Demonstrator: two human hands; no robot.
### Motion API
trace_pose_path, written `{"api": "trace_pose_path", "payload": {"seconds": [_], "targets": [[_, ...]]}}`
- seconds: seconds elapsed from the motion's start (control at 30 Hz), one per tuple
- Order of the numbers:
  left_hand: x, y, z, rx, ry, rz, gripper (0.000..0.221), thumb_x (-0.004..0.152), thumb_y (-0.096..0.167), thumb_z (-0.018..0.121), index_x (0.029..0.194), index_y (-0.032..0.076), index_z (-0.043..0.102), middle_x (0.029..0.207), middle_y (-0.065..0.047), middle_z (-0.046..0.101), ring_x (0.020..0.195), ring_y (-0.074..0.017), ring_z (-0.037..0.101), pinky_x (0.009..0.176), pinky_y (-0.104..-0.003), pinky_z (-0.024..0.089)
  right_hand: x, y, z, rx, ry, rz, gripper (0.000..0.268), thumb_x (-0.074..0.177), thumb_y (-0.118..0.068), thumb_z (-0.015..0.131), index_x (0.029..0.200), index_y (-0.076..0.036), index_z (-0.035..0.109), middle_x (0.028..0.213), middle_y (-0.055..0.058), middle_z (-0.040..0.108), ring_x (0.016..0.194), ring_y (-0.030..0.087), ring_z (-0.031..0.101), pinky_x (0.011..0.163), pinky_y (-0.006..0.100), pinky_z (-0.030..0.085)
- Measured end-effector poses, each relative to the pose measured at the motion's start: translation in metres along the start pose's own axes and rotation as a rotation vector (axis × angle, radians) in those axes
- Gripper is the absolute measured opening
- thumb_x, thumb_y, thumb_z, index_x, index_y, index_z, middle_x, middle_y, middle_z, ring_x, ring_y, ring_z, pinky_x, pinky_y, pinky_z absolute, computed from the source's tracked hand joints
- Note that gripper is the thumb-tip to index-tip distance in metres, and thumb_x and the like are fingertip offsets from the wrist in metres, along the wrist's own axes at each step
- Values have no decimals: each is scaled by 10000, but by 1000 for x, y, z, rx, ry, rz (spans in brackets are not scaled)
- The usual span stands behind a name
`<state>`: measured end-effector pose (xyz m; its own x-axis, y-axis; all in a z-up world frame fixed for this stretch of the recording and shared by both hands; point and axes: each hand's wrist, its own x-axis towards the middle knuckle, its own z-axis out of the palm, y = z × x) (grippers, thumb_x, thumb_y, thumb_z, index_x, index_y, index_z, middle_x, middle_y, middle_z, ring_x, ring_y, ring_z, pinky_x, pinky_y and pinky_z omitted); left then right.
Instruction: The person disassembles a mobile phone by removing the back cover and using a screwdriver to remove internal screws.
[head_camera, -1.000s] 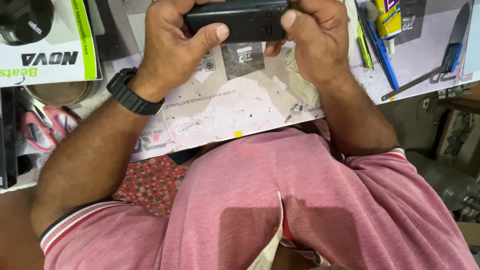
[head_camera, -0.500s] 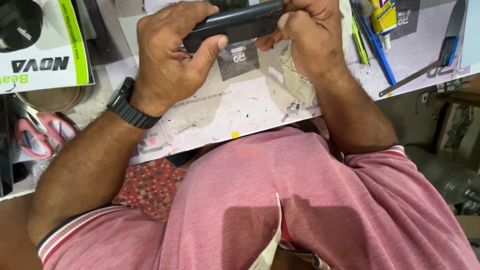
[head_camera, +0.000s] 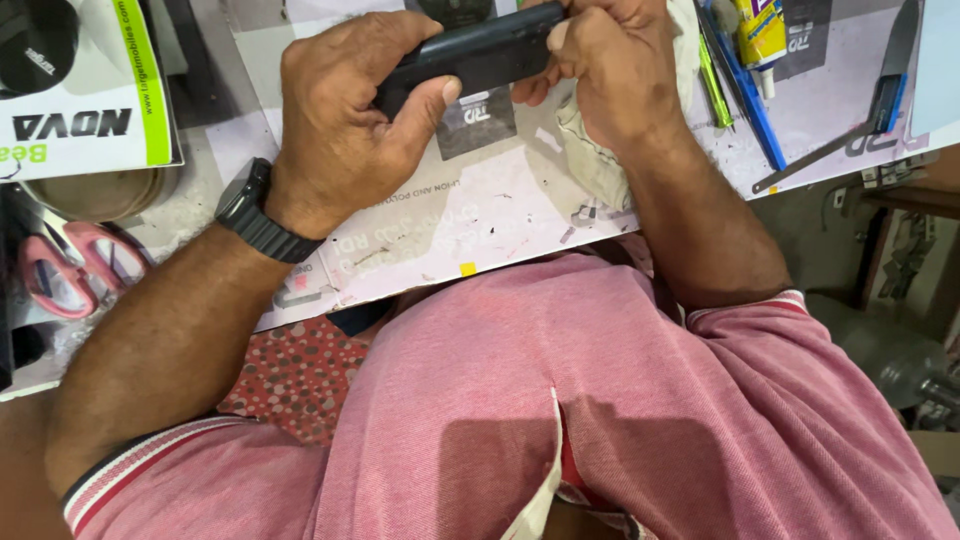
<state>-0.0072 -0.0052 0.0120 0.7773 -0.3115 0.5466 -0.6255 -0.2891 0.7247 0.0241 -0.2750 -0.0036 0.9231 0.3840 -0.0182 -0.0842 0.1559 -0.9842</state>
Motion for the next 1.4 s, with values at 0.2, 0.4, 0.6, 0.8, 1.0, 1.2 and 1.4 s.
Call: {"api": "trace_pose_path", "payload": {"seconds": [0.2,0.4,0.6,0.8,1.0,1.2,1.4], "targets": [[-2,-1,-3,16,-17,-8,220,986,36,785,1157,-32,663,981,-152,710,878,-270,722,764,-346,562,0,-5,2,-51,-32,-3,240,964,42,432,1005,70,667,827,157,687,658,202,693,633,314,603],[-1,-5,1,28,-27,39,225,975,39,776,1151,-42,660,990,-160,714,930,-281,727,798,-362,569,2,-7,0,-57,-102,-21,281,976,18,411,1041,71,680,862,166,722,689,195,714,631,299,612],[2,-1,-3,27,-25,43,243,961,43,784,1143,-56,656,988,-171,709,938,-293,723,809,-372,570,2,-8,2,-135,-103,-46,257,974,23,428,1017,90,672,828,159,698,676,180,697,621,283,598],[6,2,-6,-14,-45,-38,237,951,22,780,1151,-30,665,945,-155,699,839,-284,708,729,-372,536,0,-10,4,-161,-101,-36,281,957,28,398,988,84,671,806,155,699,658,161,676,613,266,579],[4,-5,-7,-15,-50,9,230,978,38,786,1141,-27,638,989,-152,691,890,-287,703,811,-374,544,0,-14,6,-213,-125,-45,254,940,41,422,1015,100,657,813,161,692,672,165,679,618,270,583],[-7,-20,-6,-312,-53,-175,437,1030,46,748,1383,-15,498,1211,-134,646,1107,-204,659,981,-312,522,0,-24,12,235,-102,214,410,874,-53,482,1248,35,627,973,187,712,684,233,705,659,335,616],[-1,-18,-7,-644,-35,-130,498,1080,57,750,1439,28,407,1302,-98,622,1229,-157,636,1092,-295,533,7,-20,18,465,-445,382,555,1084,-328,576,1444,85,492,1174,306,691,847,299,751,708,380,631]]}}
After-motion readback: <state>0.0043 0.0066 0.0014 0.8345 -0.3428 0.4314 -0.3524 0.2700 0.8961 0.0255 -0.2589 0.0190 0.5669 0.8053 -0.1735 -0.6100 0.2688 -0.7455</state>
